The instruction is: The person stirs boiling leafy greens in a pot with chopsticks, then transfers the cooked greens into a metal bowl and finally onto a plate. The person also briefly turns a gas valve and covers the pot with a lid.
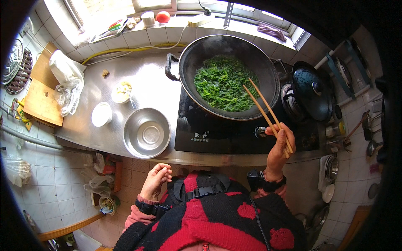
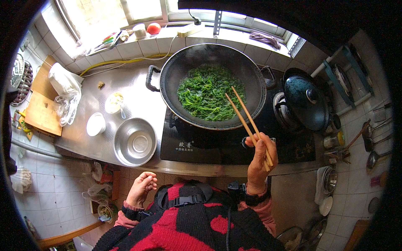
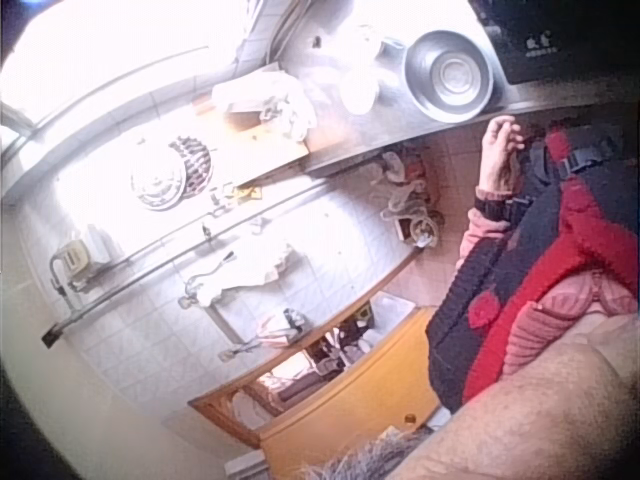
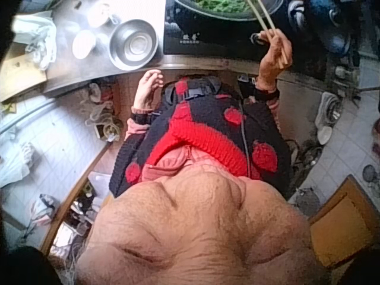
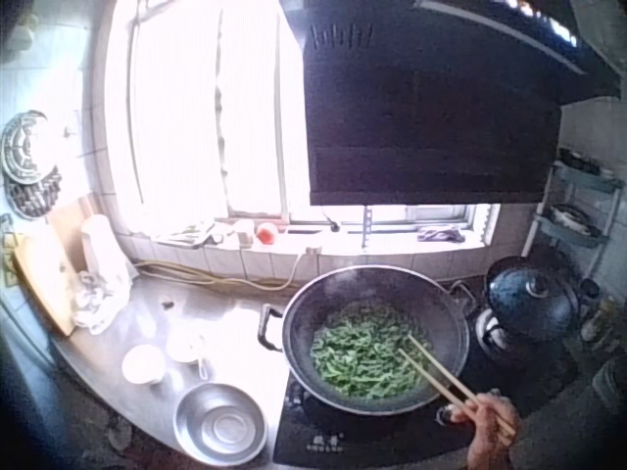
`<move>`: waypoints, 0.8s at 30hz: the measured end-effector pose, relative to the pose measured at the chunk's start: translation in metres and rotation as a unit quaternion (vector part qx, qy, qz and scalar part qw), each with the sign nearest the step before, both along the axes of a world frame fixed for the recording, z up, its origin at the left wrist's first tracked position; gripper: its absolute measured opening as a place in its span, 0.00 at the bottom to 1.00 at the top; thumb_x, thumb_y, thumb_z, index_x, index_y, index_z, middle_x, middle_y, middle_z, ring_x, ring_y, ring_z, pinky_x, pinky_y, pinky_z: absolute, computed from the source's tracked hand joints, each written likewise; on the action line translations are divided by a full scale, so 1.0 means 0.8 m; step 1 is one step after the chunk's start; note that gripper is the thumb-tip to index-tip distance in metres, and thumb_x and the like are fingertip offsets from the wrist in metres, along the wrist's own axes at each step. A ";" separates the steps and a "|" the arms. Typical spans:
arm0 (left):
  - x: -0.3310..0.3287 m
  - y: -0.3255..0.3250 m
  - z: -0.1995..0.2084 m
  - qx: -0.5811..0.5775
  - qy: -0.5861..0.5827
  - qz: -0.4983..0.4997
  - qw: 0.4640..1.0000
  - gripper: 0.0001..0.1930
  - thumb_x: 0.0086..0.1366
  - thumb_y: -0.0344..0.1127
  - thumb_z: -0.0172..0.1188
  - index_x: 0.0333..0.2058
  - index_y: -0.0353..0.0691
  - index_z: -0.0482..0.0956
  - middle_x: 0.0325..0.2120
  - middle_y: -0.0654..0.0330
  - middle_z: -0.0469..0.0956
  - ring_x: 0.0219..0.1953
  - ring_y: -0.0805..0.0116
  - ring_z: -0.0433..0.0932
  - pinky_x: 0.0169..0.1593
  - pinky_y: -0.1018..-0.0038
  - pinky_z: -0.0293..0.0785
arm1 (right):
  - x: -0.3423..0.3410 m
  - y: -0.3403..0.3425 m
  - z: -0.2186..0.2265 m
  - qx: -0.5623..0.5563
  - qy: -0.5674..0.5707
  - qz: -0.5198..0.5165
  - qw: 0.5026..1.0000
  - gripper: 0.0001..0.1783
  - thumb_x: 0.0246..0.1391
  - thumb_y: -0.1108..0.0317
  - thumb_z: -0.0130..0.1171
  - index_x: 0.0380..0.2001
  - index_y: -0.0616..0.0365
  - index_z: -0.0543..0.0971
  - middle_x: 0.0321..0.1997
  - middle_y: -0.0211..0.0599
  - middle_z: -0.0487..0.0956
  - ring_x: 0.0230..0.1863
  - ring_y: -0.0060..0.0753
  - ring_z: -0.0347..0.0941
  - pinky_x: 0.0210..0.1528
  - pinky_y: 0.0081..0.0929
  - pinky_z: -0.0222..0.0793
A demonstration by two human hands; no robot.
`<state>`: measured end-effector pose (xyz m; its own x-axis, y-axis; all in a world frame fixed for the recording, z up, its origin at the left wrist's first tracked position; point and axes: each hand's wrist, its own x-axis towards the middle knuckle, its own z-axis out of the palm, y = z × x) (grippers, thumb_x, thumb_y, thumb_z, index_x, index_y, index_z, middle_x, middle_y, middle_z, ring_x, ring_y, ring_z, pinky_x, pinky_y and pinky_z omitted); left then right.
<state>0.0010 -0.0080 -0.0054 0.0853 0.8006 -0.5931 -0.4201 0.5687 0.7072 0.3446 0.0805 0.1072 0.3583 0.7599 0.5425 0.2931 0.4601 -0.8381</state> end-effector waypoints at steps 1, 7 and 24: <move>0.000 0.000 0.000 0.000 0.000 0.000 1.000 0.07 0.62 0.33 0.50 0.37 0.38 0.72 0.27 0.62 0.75 0.26 0.76 0.74 0.30 0.81 0.73 | 0.000 0.000 0.000 0.004 0.003 0.002 1.000 0.12 0.59 0.68 0.43 0.42 0.64 0.71 0.34 0.42 0.74 0.33 0.30 0.74 0.38 0.24 0.72; 0.000 0.000 0.000 -0.003 -0.005 0.002 1.000 0.07 0.63 0.33 0.50 0.37 0.38 0.72 0.27 0.62 0.75 0.26 0.76 0.74 0.30 0.81 0.73 | 0.002 0.000 -0.001 0.002 0.000 0.007 1.000 0.12 0.59 0.68 0.43 0.42 0.63 0.71 0.34 0.42 0.74 0.33 0.29 0.74 0.37 0.23 0.73; -0.003 0.000 -0.007 0.006 -0.023 -0.012 1.000 0.07 0.63 0.33 0.49 0.37 0.38 0.71 0.27 0.62 0.74 0.26 0.75 0.74 0.29 0.80 0.74 | 0.009 0.054 0.074 -0.131 -0.049 0.258 0.956 0.07 0.56 0.69 0.50 0.33 0.61 0.74 0.27 0.34 0.74 0.26 0.22 0.74 0.28 0.18 0.72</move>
<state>-0.0016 -0.0076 -0.0111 0.1315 0.8052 -0.5782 -0.4387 0.5703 0.6945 0.3521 0.1238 0.1666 -0.1442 0.9360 0.3211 0.1655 0.3427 -0.9247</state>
